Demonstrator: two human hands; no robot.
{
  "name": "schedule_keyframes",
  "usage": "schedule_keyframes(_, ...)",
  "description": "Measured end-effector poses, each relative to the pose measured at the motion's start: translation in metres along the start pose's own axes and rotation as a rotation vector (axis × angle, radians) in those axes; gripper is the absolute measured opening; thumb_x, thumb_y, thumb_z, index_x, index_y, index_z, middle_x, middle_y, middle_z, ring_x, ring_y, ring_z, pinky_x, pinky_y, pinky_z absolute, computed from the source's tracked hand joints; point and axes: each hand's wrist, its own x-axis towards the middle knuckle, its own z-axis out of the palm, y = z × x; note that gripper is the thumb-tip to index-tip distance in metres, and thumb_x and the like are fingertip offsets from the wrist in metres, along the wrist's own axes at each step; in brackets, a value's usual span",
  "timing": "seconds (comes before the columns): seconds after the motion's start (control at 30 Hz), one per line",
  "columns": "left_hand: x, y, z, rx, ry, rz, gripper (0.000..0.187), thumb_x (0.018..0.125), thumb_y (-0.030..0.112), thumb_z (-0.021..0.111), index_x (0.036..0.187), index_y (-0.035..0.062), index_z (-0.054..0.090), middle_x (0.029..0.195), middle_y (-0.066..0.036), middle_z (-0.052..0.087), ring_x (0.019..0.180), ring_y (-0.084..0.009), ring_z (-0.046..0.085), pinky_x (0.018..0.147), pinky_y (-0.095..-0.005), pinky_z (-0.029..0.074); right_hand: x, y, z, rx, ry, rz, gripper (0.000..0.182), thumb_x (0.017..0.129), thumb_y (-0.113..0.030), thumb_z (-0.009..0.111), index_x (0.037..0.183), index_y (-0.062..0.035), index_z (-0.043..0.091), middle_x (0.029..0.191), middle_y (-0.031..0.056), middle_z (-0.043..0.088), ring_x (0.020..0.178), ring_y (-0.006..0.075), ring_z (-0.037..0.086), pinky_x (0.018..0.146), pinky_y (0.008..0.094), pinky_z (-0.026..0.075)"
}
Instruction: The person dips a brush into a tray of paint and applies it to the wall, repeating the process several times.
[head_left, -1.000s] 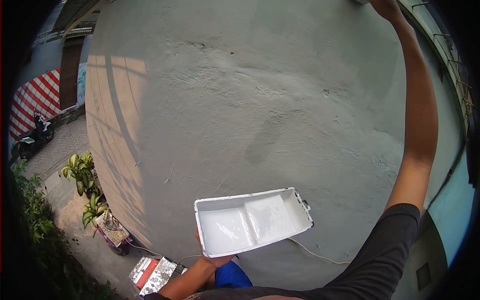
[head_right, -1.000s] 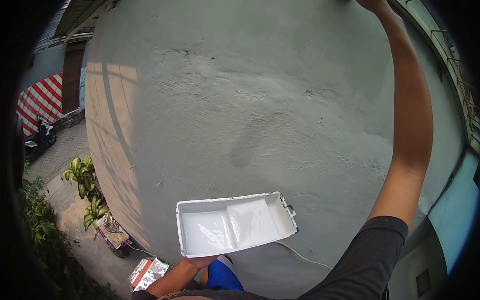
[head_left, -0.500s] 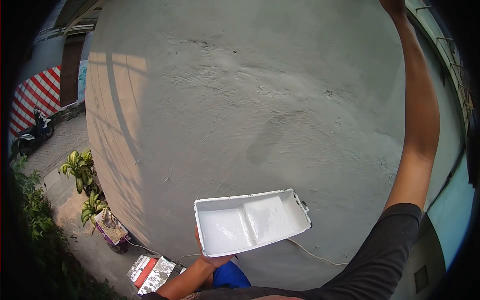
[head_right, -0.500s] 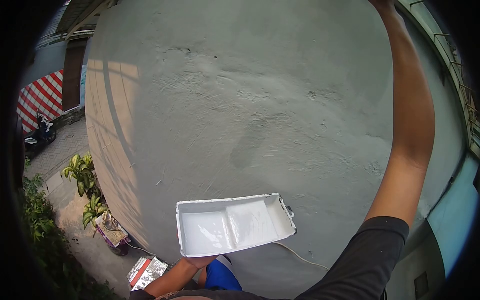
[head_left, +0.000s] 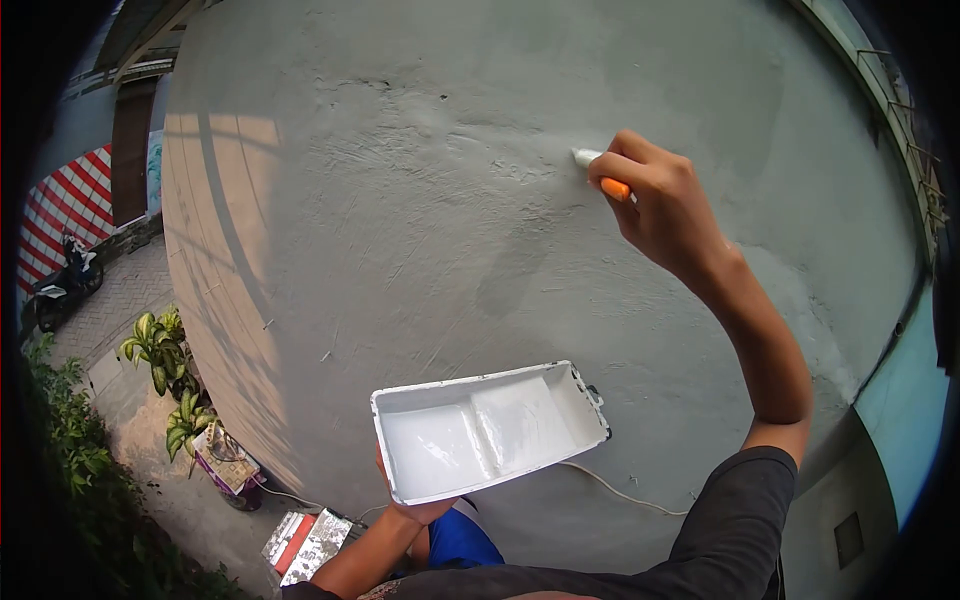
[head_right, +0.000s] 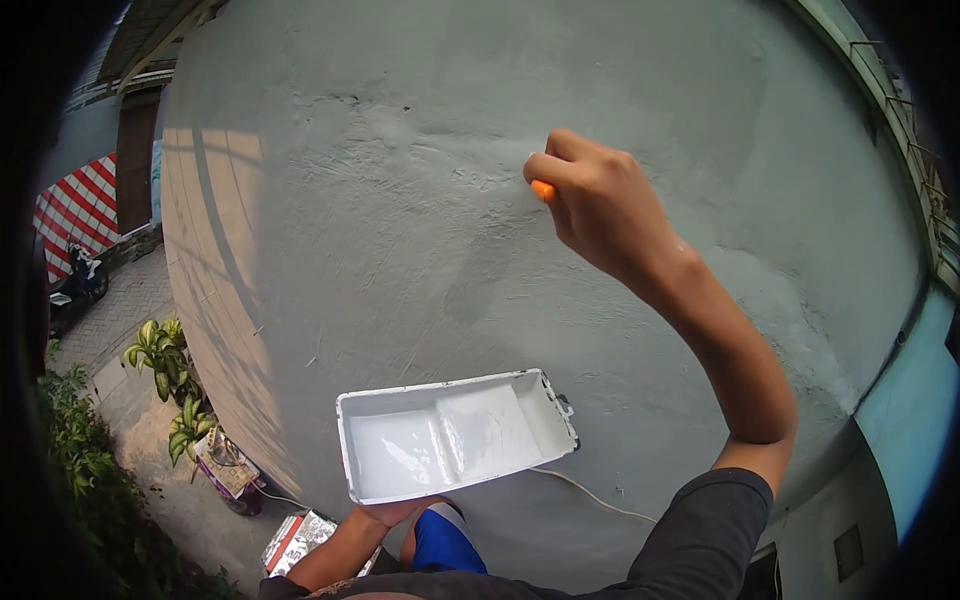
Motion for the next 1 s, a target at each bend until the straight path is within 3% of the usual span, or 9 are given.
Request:
schedule_keyframes(0.17, -0.002, 0.001, -0.006, 0.044, -0.067, -0.016, 0.055, 0.100, 0.041, 0.055, 0.143, 0.0071, 0.053, 0.138, -0.014, 0.061, 0.128, -0.0306, 0.057, 0.111, -0.0458, 0.046, -0.053, -0.072, 0.001, 0.709, 0.064, 0.210, 0.013, 0.082, 0.002, 0.079, 0.089, -0.0027, 0.069, 0.086, 0.0075, 0.068, 0.073, 0.0182, 0.068, 0.062, 0.0305, 0.053)
schedule_keyframes(0.3, -0.007, 0.014, -0.009, 0.079, -0.092, -0.006, 0.055, 0.101, 0.042, 0.053, 0.143, 0.0071, 0.053, 0.140, -0.014, 0.060, 0.129, -0.0310, 0.056, 0.111, -0.0468, 0.046, -0.111, -0.105, 0.020, 1.012, 0.022, 0.434, 0.011, 0.084, -0.001, 0.079, 0.091, -0.0020, 0.071, 0.088, 0.0081, 0.071, 0.078, 0.0152, 0.069, 0.066, 0.0289, 0.054)
schedule_keyframes(0.37, -0.016, 0.014, -0.016, 0.088, -0.073, 0.000, 0.055, 0.102, 0.042, 0.052, 0.144, 0.0071, 0.052, 0.140, -0.014, 0.060, 0.130, -0.0313, 0.056, 0.111, -0.0473, 0.046, -0.138, -0.122, 0.036, 1.299, 0.045, 0.722, 0.009, 0.086, -0.001, 0.078, 0.092, -0.0002, 0.071, 0.091, 0.0103, 0.072, 0.081, 0.0158, 0.069, 0.070, 0.0289, 0.057)
schedule_keyframes(0.47, -0.020, 0.022, -0.019, 0.073, -0.014, 0.029, 0.055, 0.102, 0.043, 0.050, 0.144, 0.0072, 0.052, 0.141, -0.014, 0.059, 0.131, -0.0316, 0.056, 0.111, -0.0480, 0.046, -0.166, -0.152, 0.054, 1.403, 0.178, 0.953, 0.010, 0.087, -0.002, 0.077, 0.093, 0.0008, 0.070, 0.093, 0.0127, 0.071, 0.084, 0.0179, 0.069, 0.073, 0.0296, 0.058)
schedule_keyframes(0.63, -0.017, 0.018, -0.025, 0.032, 0.155, 0.121, 0.055, 0.104, 0.043, 0.048, 0.145, 0.0072, 0.051, 0.143, -0.014, 0.058, 0.132, -0.0322, 0.055, 0.112, -0.0493, 0.046, -0.208, -0.183, 0.086, 1.362, 0.461, 1.073, 0.008, 0.088, 0.002, 0.071, 0.093, 0.0001, 0.065, 0.092, 0.0123, 0.068, 0.089, 0.0191, 0.069, 0.075, 0.0297, 0.059)
schedule_keyframes(0.77, -0.047, 0.003, -0.033, -0.045, 0.325, 0.164, 0.055, 0.105, 0.044, 0.045, 0.146, 0.0072, 0.050, 0.144, -0.014, 0.057, 0.133, -0.0327, 0.055, 0.112, -0.0502, 0.046, -0.222, -0.202, 0.100, 1.431, 0.420, 1.252, 0.009, 0.089, 0.001, 0.071, 0.095, 0.0003, 0.064, 0.093, 0.0119, 0.067, 0.090, 0.0190, 0.068, 0.075, 0.0300, 0.058)
schedule_keyframes(0.8, -0.049, -0.002, -0.050, -0.002, 0.416, 0.195, 0.087, 0.091, 0.076, 0.042, 0.152, 0.0149, 0.046, 0.149, -0.010, 0.054, 0.135, -0.0325, 0.054, 0.112, -0.0537, 0.044, -0.221, -0.203, 0.096, 1.459, 0.380, 1.285, 0.009, 0.091, -0.001, 0.070, 0.096, -0.0003, 0.063, 0.095, 0.0117, 0.066, 0.087, 0.0179, 0.066, 0.076, 0.0300, 0.056)
schedule_keyframes(0.9, -0.044, -0.014, -0.036, -0.007, 0.488, 0.261, 0.085, 0.092, 0.075, 0.041, 0.153, 0.0149, 0.045, 0.151, -0.011, 0.052, 0.137, -0.0331, 0.052, 0.113, -0.0556, 0.042, -0.217, -0.203, 0.094, 1.473, 0.330, 1.267, 0.008, 0.092, -0.001, 0.069, 0.097, -0.0002, 0.063, 0.096, 0.0112, 0.065, 0.086, 0.0168, 0.065, 0.076, 0.0299, 0.055)
schedule_keyframes(1.0, -0.039, -0.020, -0.011, -0.127, 0.407, 0.227, 0.083, 0.094, 0.072, 0.041, 0.154, 0.0145, 0.044, 0.152, -0.012, 0.050, 0.138, -0.0343, 0.051, 0.114, -0.0580, 0.041, -0.208, -0.209, 0.092, 1.459, 0.319, 1.211, 0.010, 0.091, 0.000, 0.071, 0.096, -0.0001, 0.062, 0.095, 0.0092, 0.064, 0.085, 0.0144, 0.065, 0.074, 0.0280, 0.056)
